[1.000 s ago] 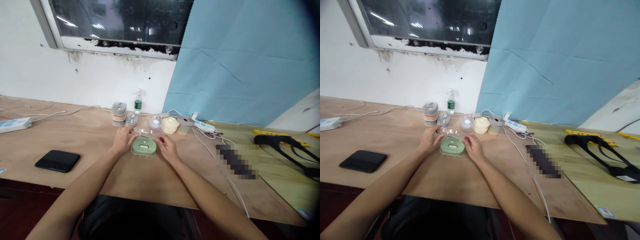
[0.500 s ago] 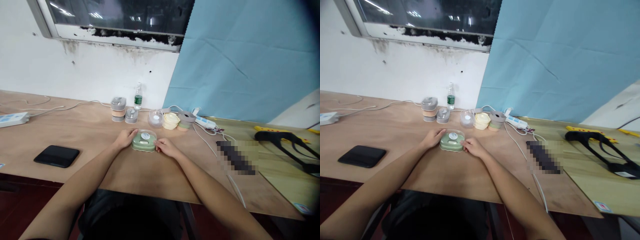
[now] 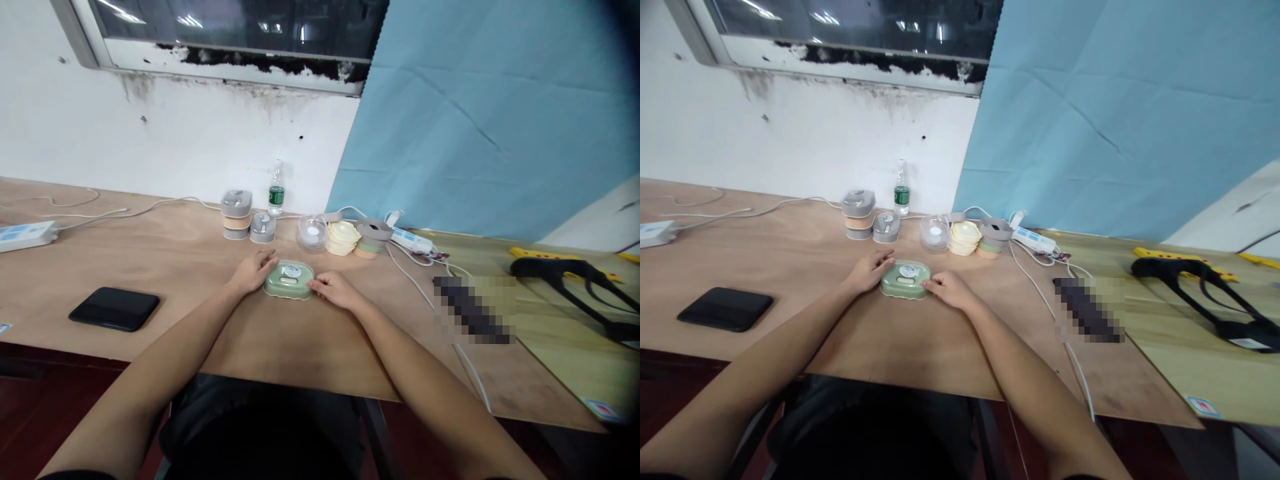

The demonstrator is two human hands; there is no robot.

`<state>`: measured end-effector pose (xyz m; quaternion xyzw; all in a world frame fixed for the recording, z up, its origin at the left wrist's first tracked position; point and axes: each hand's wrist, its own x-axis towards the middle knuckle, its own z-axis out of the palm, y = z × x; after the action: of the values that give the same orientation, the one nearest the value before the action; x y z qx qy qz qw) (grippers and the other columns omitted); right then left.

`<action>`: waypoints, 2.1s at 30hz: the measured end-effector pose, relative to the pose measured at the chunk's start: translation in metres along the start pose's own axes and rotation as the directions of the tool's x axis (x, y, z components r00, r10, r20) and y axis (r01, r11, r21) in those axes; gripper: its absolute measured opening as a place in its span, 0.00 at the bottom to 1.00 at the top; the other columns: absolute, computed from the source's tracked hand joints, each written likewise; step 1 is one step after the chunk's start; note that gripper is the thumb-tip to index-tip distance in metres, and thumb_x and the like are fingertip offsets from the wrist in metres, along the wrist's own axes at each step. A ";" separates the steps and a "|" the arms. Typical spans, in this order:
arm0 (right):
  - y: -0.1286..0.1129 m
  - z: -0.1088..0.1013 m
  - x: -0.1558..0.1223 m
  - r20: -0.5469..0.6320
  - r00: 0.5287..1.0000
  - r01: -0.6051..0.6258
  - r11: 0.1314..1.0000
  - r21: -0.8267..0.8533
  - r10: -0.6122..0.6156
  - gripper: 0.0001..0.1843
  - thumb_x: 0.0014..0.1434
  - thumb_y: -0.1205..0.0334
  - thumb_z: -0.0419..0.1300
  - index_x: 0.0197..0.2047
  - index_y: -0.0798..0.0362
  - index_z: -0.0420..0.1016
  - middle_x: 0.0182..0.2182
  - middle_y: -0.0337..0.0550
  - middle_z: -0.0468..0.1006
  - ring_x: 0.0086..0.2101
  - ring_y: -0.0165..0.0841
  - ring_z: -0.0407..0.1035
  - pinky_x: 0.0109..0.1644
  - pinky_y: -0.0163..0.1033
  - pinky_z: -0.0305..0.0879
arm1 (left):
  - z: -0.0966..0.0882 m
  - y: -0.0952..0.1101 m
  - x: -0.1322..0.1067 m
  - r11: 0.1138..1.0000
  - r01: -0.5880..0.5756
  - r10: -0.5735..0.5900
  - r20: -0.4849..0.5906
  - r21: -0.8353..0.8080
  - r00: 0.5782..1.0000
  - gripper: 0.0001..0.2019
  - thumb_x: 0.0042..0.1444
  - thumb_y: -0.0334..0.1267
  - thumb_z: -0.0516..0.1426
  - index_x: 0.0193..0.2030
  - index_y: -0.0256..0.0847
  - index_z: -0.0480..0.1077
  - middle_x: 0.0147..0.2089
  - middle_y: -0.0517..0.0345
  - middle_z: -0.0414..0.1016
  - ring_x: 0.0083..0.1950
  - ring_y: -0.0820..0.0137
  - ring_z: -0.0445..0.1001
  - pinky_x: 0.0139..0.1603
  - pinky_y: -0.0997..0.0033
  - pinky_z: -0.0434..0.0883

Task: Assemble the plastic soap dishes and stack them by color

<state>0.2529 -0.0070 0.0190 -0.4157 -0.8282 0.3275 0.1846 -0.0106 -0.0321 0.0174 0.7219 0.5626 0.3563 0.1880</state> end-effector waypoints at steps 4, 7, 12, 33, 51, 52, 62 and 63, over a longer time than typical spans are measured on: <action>0.006 -0.001 0.002 -0.072 0.997 -0.021 0.999 -0.046 0.017 0.31 0.58 0.36 0.49 0.20 0.54 0.66 0.17 0.36 0.69 0.21 0.27 0.61 0.25 0.32 0.50 | -0.006 -0.002 -0.001 0.995 -0.098 0.094 0.231 0.008 0.968 0.35 0.55 0.58 0.52 0.66 0.44 0.56 0.66 0.52 0.60 0.64 0.57 0.61 0.63 0.58 0.59; 0.009 -0.003 0.003 -0.129 0.991 -0.039 0.998 -0.058 0.031 0.31 0.59 0.36 0.48 0.21 0.54 0.67 0.18 0.37 0.70 0.22 0.28 0.63 0.26 0.33 0.51 | -0.009 -0.002 -0.004 0.984 -0.130 0.085 0.322 0.119 0.943 0.53 0.37 0.59 0.64 0.69 0.46 0.48 0.69 0.51 0.55 0.67 0.49 0.56 0.66 0.51 0.54; 0.011 -0.004 0.004 -0.180 0.984 -0.031 0.995 -0.090 0.014 0.30 0.60 0.36 0.47 0.22 0.54 0.67 0.19 0.38 0.71 0.23 0.29 0.63 0.27 0.34 0.52 | -0.010 0.003 -0.007 0.975 -0.190 0.156 0.253 0.112 0.955 0.54 0.37 0.52 0.66 0.70 0.43 0.46 0.67 0.50 0.58 0.64 0.53 0.61 0.62 0.57 0.62; 0.006 -0.010 0.002 -0.255 0.963 0.084 0.996 -0.031 -0.089 0.22 0.59 0.43 0.53 0.33 0.53 0.76 0.28 0.41 0.77 0.28 0.32 0.66 0.32 0.35 0.57 | 0.024 -0.003 0.077 0.870 0.460 -0.234 -0.674 0.177 0.701 0.45 0.42 0.56 0.64 0.64 0.44 0.51 0.58 0.39 0.61 0.59 0.47 0.63 0.53 0.48 0.63; 0.029 -0.125 0.141 -0.458 0.888 -0.298 0.716 -0.632 -0.034 0.21 0.58 0.56 0.57 0.54 0.50 0.72 0.54 0.56 0.69 0.52 0.49 0.62 0.53 0.50 0.56 | 0.037 0.006 0.072 0.933 0.334 -0.156 -0.685 0.135 0.712 0.39 0.53 0.50 0.57 0.66 0.34 0.47 0.60 0.34 0.58 0.62 0.47 0.57 0.58 0.47 0.57; 0.031 -0.123 0.145 -0.439 0.899 -0.309 0.707 -0.636 -0.002 0.21 0.57 0.56 0.58 0.54 0.50 0.72 0.55 0.56 0.68 0.52 0.49 0.61 0.54 0.51 0.55 | 0.039 0.007 0.069 0.941 0.300 -0.124 -0.669 0.154 0.733 0.38 0.54 0.49 0.56 0.66 0.34 0.47 0.60 0.34 0.58 0.62 0.48 0.57 0.58 0.48 0.57; 0.021 -0.118 0.144 -0.537 0.843 -0.351 0.716 -0.604 -0.040 0.10 0.59 0.63 0.55 0.42 0.53 0.75 0.44 0.51 0.74 0.46 0.42 0.66 0.49 0.45 0.57 | 0.044 0.015 0.055 0.970 0.111 0.027 -0.552 0.215 0.833 0.30 0.56 0.44 0.55 0.63 0.36 0.55 0.60 0.38 0.59 0.61 0.52 0.59 0.57 0.52 0.60; 0.019 -0.122 0.139 -0.570 0.818 -0.345 0.723 -0.598 -0.080 0.10 0.59 0.63 0.54 0.42 0.53 0.74 0.44 0.51 0.75 0.45 0.42 0.66 0.49 0.45 0.57 | 0.043 0.015 0.055 0.971 0.102 0.032 -0.546 0.214 0.837 0.30 0.56 0.44 0.55 0.63 0.36 0.56 0.60 0.39 0.59 0.61 0.53 0.60 0.57 0.52 0.60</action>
<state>0.2528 0.1613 0.0978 -0.5914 -0.7638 -0.1207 0.2287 0.0372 0.0213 0.0150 0.5970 0.6440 0.4746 -0.0601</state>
